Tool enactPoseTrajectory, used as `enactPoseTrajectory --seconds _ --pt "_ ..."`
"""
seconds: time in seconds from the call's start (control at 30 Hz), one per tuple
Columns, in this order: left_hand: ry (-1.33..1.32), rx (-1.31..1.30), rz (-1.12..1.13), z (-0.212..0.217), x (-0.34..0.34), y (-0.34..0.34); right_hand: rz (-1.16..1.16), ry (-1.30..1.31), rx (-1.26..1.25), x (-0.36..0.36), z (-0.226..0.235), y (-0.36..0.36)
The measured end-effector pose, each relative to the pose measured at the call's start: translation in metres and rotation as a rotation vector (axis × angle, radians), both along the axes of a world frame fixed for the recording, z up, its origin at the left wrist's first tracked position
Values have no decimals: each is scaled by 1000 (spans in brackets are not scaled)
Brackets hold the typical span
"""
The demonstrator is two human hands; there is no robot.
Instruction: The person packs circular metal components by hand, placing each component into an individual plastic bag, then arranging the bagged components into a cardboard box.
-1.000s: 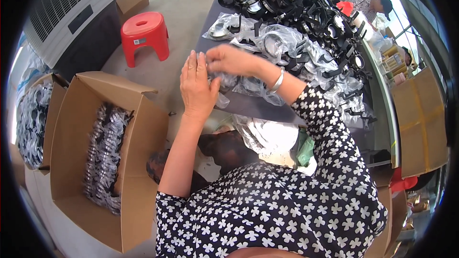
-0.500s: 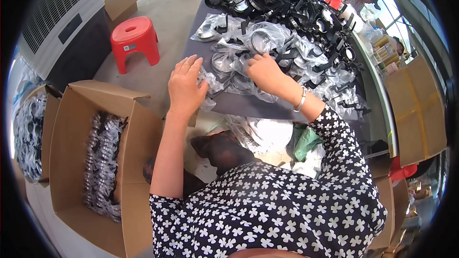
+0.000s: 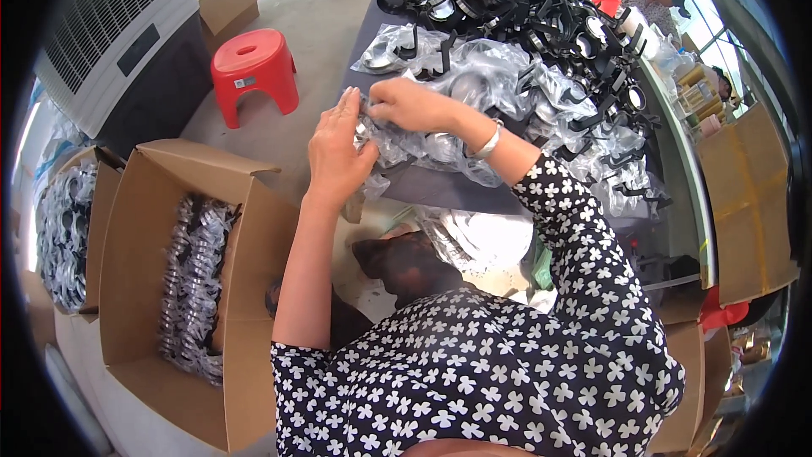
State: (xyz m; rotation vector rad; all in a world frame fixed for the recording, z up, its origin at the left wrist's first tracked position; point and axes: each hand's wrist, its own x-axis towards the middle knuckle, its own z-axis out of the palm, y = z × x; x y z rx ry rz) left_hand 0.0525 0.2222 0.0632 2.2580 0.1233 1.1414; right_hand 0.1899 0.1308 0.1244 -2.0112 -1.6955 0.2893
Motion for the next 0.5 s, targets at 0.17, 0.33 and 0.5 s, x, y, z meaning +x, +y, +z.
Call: enactPoseTrajectory --seconds 0.17,0.33,0.5 --pt "57 7 38 4 2 -1 -89 318 35 -2 -20 0" --pt "145 -10 128 10 4 -8 -59 295 201 7 -20 -16" --pt "160 -5 159 9 2 -9 -183 -412 -74 8 28 -41"
